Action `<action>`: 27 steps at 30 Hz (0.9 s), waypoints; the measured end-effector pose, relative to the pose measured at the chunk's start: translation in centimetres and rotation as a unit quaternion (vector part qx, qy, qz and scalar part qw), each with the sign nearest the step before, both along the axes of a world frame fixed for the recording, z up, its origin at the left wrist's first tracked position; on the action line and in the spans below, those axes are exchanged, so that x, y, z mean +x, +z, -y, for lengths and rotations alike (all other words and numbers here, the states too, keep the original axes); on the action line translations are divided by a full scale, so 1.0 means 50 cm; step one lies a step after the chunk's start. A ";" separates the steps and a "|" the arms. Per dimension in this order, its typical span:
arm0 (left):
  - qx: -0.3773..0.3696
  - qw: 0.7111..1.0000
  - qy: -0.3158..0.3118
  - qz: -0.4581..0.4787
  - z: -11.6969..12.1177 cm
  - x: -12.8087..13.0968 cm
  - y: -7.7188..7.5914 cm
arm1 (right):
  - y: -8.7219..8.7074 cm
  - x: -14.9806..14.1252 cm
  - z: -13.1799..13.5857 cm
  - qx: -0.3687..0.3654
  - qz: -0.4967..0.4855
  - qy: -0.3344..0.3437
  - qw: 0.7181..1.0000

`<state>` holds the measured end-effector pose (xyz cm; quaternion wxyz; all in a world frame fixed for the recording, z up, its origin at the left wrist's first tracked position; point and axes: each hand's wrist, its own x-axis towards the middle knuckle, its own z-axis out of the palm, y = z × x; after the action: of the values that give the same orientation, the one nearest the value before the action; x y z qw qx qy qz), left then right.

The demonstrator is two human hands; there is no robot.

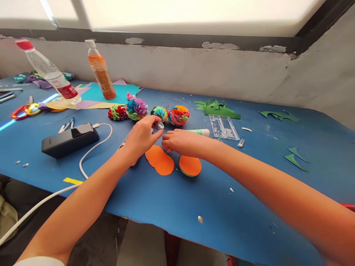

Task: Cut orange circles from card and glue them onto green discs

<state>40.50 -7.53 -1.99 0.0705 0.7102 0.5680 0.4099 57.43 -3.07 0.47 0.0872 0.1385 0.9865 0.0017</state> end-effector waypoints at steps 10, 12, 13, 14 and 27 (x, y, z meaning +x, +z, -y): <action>-0.076 0.981 -0.106 0.143 0.018 0.024 0.001 | 0.000 0.124 0.049 0.136 -0.227 -0.108 0.958; -0.106 0.965 -0.164 0.176 0.024 0.033 -0.002 | -0.001 0.143 0.074 0.117 -0.278 -0.151 0.941; -0.119 0.956 -0.192 0.188 0.028 0.037 -0.003 | 0.000 0.151 0.088 0.099 -0.305 -0.175 0.931; -0.130 0.947 -0.218 0.196 0.032 0.041 -0.005 | 0.000 0.157 0.102 0.082 -0.329 -0.198 0.920; -0.242 0.889 -0.307 0.238 0.081 0.067 0.003 | -0.006 0.162 0.175 0.252 -0.372 -0.135 0.883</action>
<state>43.84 -11.56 -1.83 0.4960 0.6912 0.3694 0.3740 65.54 -11.80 0.15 -0.3248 0.2778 0.8846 0.1868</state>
